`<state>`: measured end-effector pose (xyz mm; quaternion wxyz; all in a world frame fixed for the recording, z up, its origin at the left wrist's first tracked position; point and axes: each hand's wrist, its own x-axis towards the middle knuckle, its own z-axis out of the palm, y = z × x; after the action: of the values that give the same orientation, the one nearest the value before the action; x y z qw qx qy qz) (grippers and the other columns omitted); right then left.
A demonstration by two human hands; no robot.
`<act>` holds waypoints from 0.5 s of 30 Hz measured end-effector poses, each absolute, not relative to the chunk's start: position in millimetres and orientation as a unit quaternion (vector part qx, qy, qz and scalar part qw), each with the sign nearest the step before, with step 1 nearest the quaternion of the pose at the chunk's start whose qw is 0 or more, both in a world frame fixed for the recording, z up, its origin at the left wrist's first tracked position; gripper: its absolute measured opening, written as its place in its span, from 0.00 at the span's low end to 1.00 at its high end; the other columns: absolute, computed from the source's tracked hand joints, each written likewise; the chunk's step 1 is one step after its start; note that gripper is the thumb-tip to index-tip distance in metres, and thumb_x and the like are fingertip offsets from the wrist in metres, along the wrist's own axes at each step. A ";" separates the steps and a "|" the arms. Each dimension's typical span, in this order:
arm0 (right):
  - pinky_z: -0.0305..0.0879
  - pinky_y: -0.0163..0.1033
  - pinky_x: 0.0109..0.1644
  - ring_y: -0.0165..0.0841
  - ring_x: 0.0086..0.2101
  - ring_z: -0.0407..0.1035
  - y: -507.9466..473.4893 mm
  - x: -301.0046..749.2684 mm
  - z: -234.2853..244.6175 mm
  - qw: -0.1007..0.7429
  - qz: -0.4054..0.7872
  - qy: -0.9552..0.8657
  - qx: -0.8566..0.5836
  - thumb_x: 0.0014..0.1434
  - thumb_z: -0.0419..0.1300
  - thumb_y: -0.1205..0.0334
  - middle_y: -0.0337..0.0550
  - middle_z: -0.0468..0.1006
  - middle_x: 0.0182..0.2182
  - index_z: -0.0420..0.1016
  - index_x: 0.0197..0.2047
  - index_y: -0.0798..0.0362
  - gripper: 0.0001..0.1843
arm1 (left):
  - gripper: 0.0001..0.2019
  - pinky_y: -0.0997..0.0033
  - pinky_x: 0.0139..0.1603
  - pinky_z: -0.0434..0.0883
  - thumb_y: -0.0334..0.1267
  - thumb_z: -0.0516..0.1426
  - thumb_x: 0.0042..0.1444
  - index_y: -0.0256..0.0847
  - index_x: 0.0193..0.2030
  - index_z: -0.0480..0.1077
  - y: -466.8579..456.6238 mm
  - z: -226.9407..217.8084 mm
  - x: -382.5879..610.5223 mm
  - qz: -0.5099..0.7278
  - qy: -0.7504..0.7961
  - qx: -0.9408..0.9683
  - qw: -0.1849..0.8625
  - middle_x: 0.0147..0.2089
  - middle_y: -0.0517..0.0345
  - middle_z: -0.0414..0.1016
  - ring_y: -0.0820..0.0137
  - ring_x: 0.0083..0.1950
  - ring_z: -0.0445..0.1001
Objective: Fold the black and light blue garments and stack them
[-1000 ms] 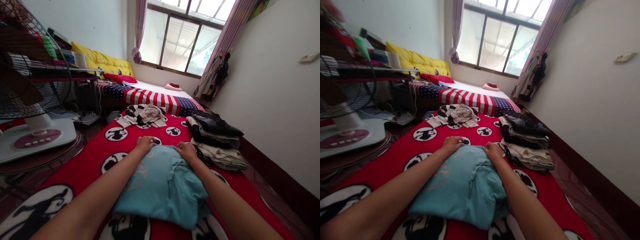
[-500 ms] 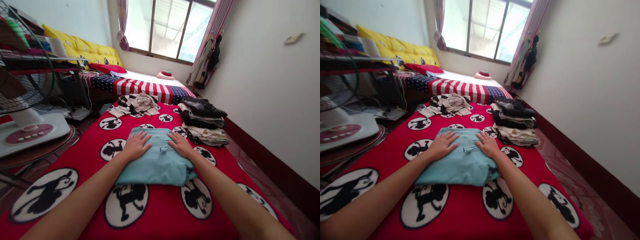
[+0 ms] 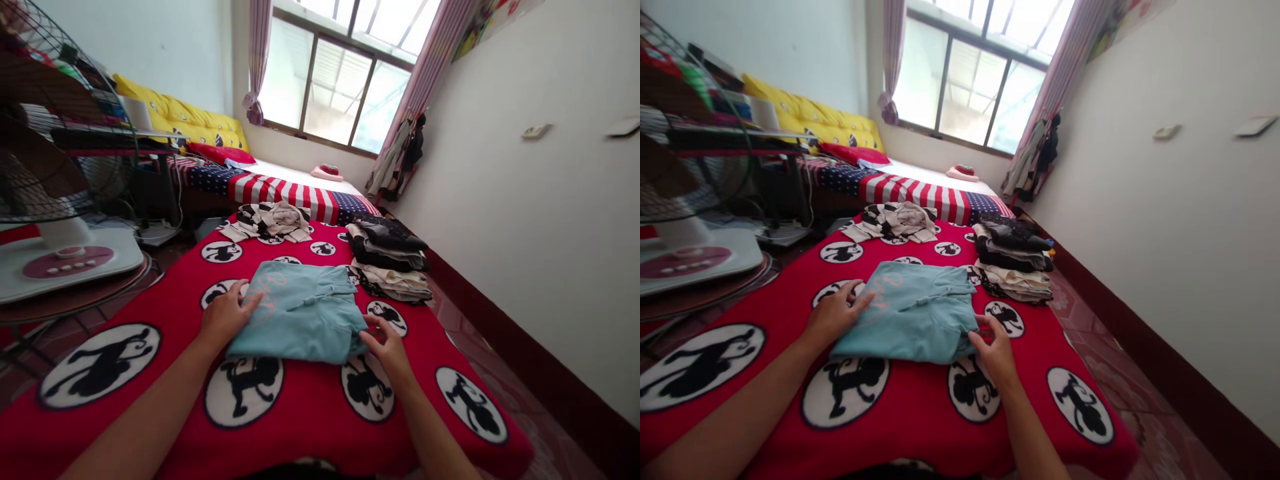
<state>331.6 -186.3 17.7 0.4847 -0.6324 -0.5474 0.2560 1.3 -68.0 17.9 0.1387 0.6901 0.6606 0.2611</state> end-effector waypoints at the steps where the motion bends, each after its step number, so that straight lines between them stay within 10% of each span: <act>1: 0.70 0.40 0.37 0.36 0.35 0.72 -184.5 327.8 17.1 0.486 0.237 -0.552 -0.635 0.50 0.63 0.53 0.48 0.76 0.44 0.71 0.48 0.53 0.23 | 0.34 0.60 0.41 0.69 0.62 0.50 0.55 0.42 0.63 0.62 -69.6 20.0 2.1 0.250 0.661 0.695 0.137 0.42 0.47 0.78 0.51 0.45 0.76; 9: 0.68 0.41 0.38 0.38 0.34 0.70 -171.4 343.5 14.1 0.470 0.147 -0.590 -0.640 0.52 0.59 0.54 0.44 0.75 0.31 0.72 0.30 0.51 0.09 | 0.30 0.66 0.37 0.70 0.51 0.58 0.50 0.39 0.57 0.66 -62.2 5.2 -0.2 0.374 0.564 0.697 0.236 0.31 0.57 0.73 0.63 0.33 0.74; 15: 0.62 0.50 0.55 0.42 0.48 0.68 -173.7 315.1 51.5 0.485 -0.035 -0.602 -0.633 0.55 0.51 0.63 0.50 0.74 0.44 0.72 0.41 0.51 0.12 | 0.35 0.62 0.47 0.72 0.56 0.59 0.48 0.37 0.60 0.63 -58.8 6.9 6.1 0.480 0.477 0.606 0.418 0.52 0.45 0.74 0.59 0.47 0.76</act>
<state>315.1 -173.7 51.5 0.4851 -0.6334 -0.6019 -0.0349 6.1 -58.8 6.9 0.4178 0.6061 0.4772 0.4800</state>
